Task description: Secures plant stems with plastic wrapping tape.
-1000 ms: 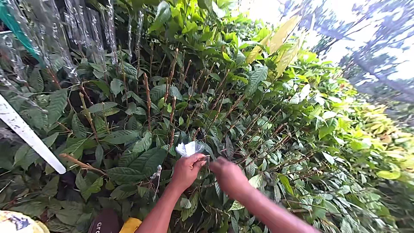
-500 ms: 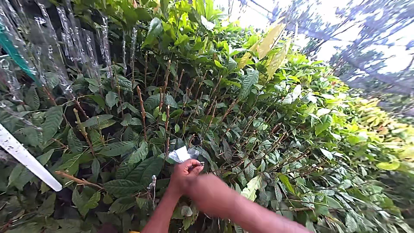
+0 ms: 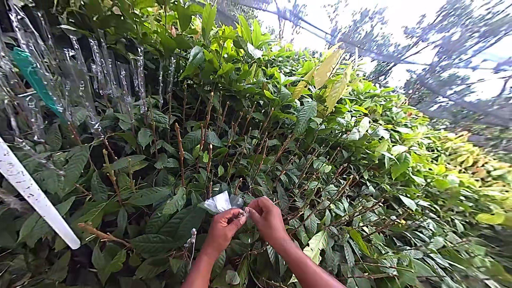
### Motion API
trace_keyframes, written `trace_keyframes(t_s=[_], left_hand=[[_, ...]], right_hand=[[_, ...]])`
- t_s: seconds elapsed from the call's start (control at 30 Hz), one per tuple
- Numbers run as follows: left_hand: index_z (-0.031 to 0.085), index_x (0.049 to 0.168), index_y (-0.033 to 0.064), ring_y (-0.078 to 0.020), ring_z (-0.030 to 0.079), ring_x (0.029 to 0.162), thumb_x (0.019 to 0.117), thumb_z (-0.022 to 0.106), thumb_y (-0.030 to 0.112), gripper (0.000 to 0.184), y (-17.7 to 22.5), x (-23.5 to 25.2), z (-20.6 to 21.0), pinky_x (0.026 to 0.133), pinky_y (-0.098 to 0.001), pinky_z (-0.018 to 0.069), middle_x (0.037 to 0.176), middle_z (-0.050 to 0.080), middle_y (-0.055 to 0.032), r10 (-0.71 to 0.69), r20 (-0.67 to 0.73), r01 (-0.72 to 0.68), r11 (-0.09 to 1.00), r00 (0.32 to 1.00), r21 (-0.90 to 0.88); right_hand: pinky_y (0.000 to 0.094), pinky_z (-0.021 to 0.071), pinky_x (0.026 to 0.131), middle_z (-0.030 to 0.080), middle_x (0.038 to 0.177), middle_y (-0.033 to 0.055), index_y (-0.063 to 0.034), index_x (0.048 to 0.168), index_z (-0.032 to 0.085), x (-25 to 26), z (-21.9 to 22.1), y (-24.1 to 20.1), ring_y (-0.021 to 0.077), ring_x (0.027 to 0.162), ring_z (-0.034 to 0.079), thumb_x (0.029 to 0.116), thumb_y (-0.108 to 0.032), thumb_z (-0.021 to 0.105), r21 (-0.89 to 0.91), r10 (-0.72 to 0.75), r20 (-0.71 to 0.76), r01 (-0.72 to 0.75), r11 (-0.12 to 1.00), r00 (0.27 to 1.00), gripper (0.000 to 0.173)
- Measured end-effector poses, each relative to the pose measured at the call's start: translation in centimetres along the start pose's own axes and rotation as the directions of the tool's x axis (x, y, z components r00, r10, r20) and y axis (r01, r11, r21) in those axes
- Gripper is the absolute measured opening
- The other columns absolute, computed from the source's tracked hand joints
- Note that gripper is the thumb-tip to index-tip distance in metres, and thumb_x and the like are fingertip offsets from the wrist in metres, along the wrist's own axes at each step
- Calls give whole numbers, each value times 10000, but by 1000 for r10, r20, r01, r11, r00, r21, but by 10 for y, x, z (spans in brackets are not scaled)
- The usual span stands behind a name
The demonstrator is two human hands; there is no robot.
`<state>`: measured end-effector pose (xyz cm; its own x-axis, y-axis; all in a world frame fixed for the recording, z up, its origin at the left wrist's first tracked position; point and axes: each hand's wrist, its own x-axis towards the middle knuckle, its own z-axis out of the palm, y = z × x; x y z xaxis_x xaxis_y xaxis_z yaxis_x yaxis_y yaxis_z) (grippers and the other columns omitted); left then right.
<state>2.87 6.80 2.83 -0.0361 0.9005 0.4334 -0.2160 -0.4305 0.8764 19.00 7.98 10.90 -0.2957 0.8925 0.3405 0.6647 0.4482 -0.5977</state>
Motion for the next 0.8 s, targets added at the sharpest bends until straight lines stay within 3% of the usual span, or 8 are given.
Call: trace_keyframes(t_s=[0.07,0.13,0.27,0.43,0.5,0.57,0.67,0.8], left_hand=[[744,1023,48,1,580,632,929,695,105,120,3,0,-4,573,-167,490,859,708,39,-66,-5,66,998,998,-17],[743,1013,53,-3,575,602,919,722,111,112,6,1,-6,544,-166,484,856,712,35,-86,6,86,996,996,-1],[696,1118,5,-61,655,669,936,667,43,188,15,0,-6,590,-217,569,961,723,-29,-72,-64,78,992,995,95],[706,1144,7,-90,698,686,945,682,64,208,21,-1,3,639,-253,615,1001,743,-52,-91,-134,117,972,987,202],[623,1359,44,-95,732,801,945,678,67,417,41,-4,-1,747,-279,636,1256,702,-53,-52,-40,61,961,998,272],[524,1477,62,-92,738,893,922,707,75,584,67,-9,-4,770,-283,640,1429,612,-57,83,63,-95,966,995,239],[613,1349,40,-96,724,912,942,720,149,435,91,-24,4,740,-285,632,1355,651,-61,206,186,-220,974,961,57],[693,1192,27,-70,709,927,940,737,193,305,81,-45,23,802,-288,617,1123,732,-41,202,343,-236,970,918,62]], right_hand=[[440,593,785,719,1008,117,-65,1041,746,-5,6,9,255,913,711,940,-154,680,-307,-375,-25,350,885,927,150],[406,600,707,714,907,65,-114,972,754,-3,4,16,240,830,711,963,-150,636,-477,-596,24,533,699,803,124],[480,598,707,693,898,118,-49,905,729,-17,-20,7,296,831,711,970,-133,570,-391,-326,256,405,826,910,191],[484,590,827,709,1036,160,-20,1051,748,-48,-24,-31,287,924,709,1002,-119,610,119,-376,513,370,922,772,177],[421,600,870,703,1123,137,-48,1174,735,-43,-46,-26,227,965,704,1013,-191,640,141,-305,416,270,952,857,235],[318,602,774,701,1061,89,-46,1153,735,-44,-62,-19,138,864,686,990,-212,664,234,-217,181,172,957,959,243],[216,549,689,677,941,4,-52,1069,721,-52,-67,-26,43,773,628,975,-209,673,471,-93,-14,89,878,996,189],[235,554,781,650,1065,20,-67,1141,744,-64,-49,-44,72,915,624,918,-236,744,609,-28,25,7,793,999,280]])
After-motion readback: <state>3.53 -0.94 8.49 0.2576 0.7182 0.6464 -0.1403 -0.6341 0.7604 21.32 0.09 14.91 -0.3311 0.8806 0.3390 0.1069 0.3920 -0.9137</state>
